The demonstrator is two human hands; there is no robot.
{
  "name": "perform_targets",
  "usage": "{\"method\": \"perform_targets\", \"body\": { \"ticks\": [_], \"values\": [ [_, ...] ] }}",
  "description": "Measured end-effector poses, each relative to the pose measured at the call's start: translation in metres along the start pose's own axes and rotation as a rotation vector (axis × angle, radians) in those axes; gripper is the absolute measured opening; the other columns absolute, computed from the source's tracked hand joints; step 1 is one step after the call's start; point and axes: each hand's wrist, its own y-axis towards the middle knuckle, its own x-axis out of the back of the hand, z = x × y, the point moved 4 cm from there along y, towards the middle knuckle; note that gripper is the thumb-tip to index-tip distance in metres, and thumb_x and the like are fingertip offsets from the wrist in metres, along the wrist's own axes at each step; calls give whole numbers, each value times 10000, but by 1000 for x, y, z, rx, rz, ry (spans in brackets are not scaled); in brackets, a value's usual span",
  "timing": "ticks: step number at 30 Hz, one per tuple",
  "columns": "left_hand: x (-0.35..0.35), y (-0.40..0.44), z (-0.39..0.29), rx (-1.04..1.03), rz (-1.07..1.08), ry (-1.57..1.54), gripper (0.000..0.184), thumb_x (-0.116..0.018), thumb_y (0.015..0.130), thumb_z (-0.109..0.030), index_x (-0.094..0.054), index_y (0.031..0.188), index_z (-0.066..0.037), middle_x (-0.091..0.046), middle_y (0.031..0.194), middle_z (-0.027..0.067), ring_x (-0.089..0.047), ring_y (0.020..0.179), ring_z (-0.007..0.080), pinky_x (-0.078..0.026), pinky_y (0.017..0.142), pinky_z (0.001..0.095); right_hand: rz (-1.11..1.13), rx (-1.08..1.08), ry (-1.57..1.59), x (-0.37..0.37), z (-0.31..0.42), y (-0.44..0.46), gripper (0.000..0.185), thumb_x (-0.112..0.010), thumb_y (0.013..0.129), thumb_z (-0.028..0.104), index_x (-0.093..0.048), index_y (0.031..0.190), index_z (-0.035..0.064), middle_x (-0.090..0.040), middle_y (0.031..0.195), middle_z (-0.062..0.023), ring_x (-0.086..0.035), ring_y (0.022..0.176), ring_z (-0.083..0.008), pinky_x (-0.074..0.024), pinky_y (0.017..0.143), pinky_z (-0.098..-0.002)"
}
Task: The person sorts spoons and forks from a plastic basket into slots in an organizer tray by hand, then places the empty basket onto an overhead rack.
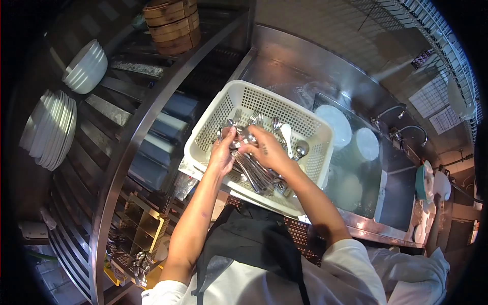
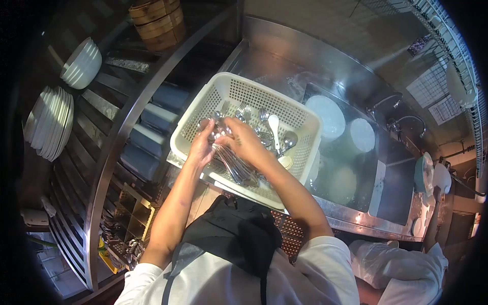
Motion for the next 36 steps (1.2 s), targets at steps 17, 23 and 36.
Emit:
{"method": "perform_targets", "body": {
  "ticks": [17, 23, 36],
  "values": [
    [-9, -1, 8, 157, 90, 103, 605, -467, 750, -625, -507, 980, -66, -543, 827, 18, -549, 670, 24, -441, 485, 136, -83, -140, -166, -25, 28, -8, 291, -531, 824, 109, -431, 1038, -62, -418, 1113, -240, -439, 1004, -383, -407, 842, -428],
    [-12, -10, 5, 97, -83, 157, 445, -630, 815, -352, -511, 1056, 3, -579, 941, 108, -586, 831, 156, -500, 633, 271, 100, -164, -379, -38, 32, -21, 511, -554, 749, 155, -384, 1130, -139, -358, 1231, -296, -365, 1095, -412, -306, 939, -474],
    [6, -17, -54, -178, -157, 141, 227, -641, 797, -268, -524, 832, -77, -434, 638, -18, -416, 508, 63, -415, 517, 242, 413, -475, -285, 26, -136, -75, 150, -554, 753, 201, -611, 781, 65, -606, 759, -163, -586, 768, -324, -457, 674, -401]
  ]
}}
